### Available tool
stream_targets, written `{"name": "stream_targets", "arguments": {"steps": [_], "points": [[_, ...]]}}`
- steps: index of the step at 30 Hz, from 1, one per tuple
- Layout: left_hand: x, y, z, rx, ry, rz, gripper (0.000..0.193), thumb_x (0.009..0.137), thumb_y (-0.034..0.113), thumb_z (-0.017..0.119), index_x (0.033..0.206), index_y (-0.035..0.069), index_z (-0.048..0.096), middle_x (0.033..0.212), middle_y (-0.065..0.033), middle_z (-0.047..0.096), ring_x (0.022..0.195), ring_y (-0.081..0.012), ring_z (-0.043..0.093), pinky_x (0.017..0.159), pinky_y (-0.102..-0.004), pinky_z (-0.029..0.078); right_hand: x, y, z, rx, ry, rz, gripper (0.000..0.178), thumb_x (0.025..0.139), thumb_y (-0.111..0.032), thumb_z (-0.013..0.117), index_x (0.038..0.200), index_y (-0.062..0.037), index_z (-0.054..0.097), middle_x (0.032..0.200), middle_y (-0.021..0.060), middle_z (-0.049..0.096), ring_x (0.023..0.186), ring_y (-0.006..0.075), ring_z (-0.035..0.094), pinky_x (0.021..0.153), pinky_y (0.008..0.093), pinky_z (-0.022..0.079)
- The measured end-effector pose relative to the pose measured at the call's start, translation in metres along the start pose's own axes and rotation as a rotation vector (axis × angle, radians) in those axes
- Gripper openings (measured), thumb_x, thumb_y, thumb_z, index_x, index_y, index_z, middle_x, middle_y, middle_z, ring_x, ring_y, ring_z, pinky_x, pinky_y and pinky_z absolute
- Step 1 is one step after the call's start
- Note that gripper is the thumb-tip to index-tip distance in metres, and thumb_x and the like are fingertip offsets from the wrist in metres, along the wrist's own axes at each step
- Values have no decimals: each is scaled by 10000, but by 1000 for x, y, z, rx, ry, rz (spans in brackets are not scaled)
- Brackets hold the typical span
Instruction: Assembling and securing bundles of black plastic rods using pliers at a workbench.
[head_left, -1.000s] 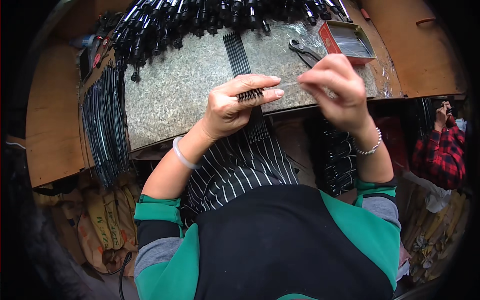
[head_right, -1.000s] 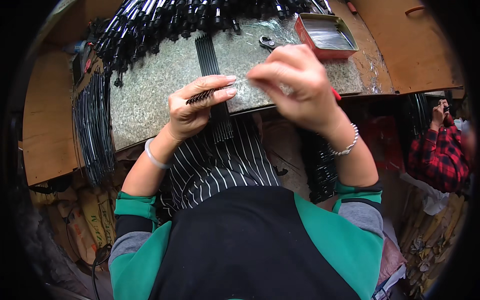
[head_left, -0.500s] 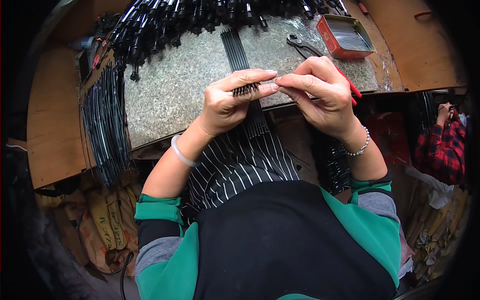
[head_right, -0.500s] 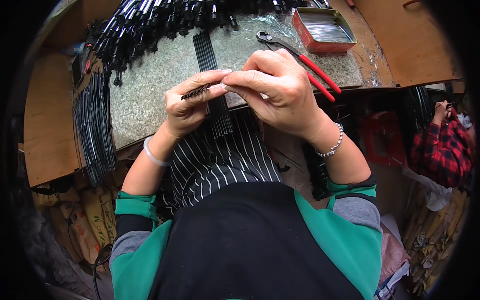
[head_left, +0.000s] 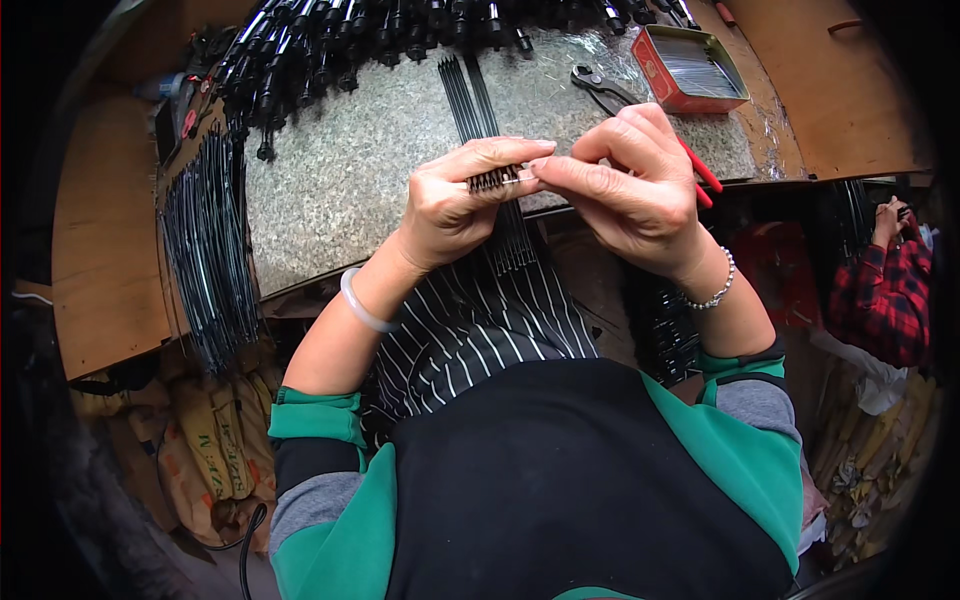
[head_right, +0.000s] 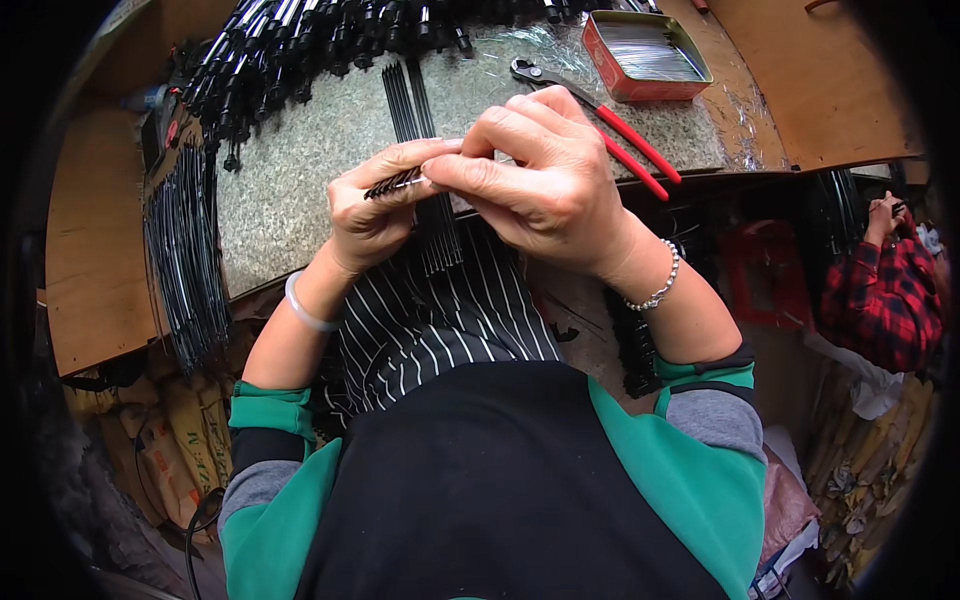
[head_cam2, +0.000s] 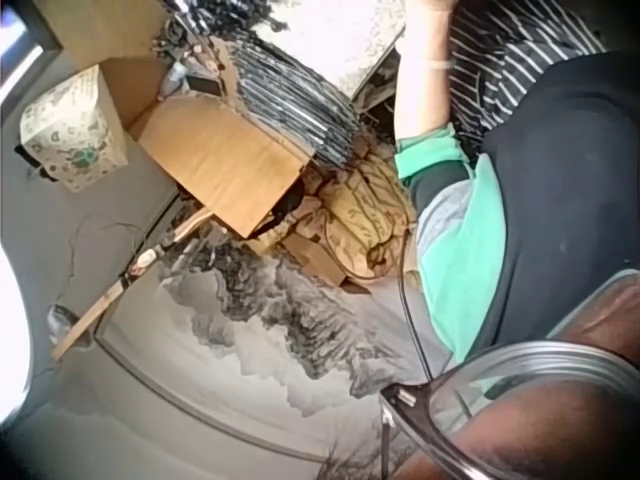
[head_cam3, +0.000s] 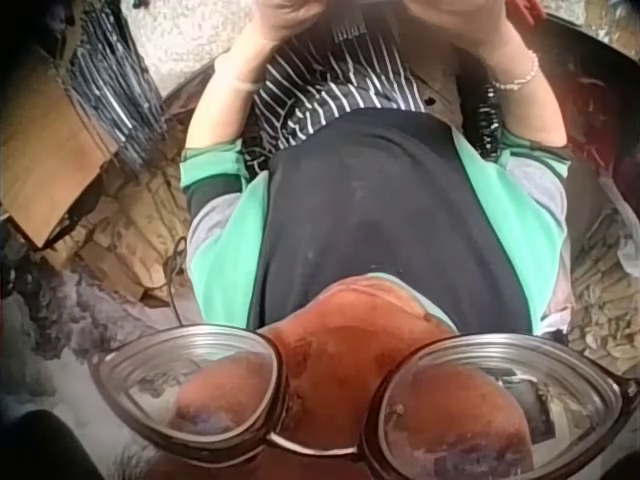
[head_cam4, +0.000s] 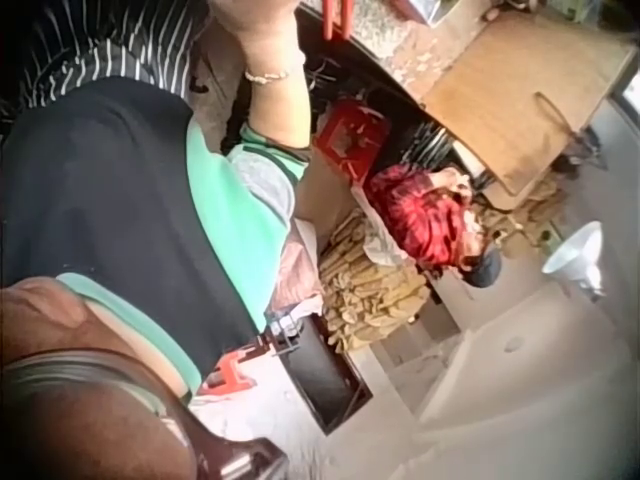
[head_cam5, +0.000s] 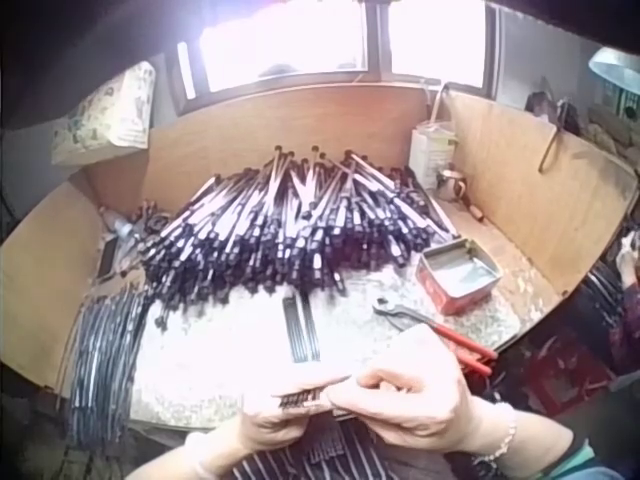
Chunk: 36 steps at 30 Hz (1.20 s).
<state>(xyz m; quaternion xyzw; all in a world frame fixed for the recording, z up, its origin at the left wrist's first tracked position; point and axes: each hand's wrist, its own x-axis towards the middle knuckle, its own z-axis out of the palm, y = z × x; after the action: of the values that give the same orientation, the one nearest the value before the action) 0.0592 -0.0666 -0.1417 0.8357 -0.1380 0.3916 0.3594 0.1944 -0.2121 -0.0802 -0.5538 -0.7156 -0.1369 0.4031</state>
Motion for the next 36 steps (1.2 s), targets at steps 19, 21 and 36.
{"name": "stream_targets", "arguments": {"steps": [19, 21, 36], "points": [[1, 3, 3, -25, 31, 1, 391, 635, -95, 597, 963, 104, 674, 1015, -123, 635, 927, -281, 623, 797, -348, 510, 4, -7, -2, -58, -60, -111, 247, 690, 6, 674, 927, -63, 668, 750, 35, 564, 639, 174, 508, 635, 275, 401], [-1, 2, 3, -20, 38, -4, 379, 641, -90, 600, 960, 101, 674, 1015, -123, 635, 926, -283, 623, 797, -348, 510, 1, -7, 7, 122, -23, 40, 274, 674, -4, 665, 938, -79, 670, 770, 25, 562, 646, 168, 503, 652, 282, 392], [-3, 5, 3, 5, 24, -49, 241, 663, -50, 624, 885, 40, 652, 984, -141, 632, 912, -301, 622, 788, -356, 510, 1, -8, 18, 148, 7, 28, 368, 647, -82, 649, 1015, -104, 643, 856, 30, 564, 705, 178, 518, 661, 290, 407]]}}
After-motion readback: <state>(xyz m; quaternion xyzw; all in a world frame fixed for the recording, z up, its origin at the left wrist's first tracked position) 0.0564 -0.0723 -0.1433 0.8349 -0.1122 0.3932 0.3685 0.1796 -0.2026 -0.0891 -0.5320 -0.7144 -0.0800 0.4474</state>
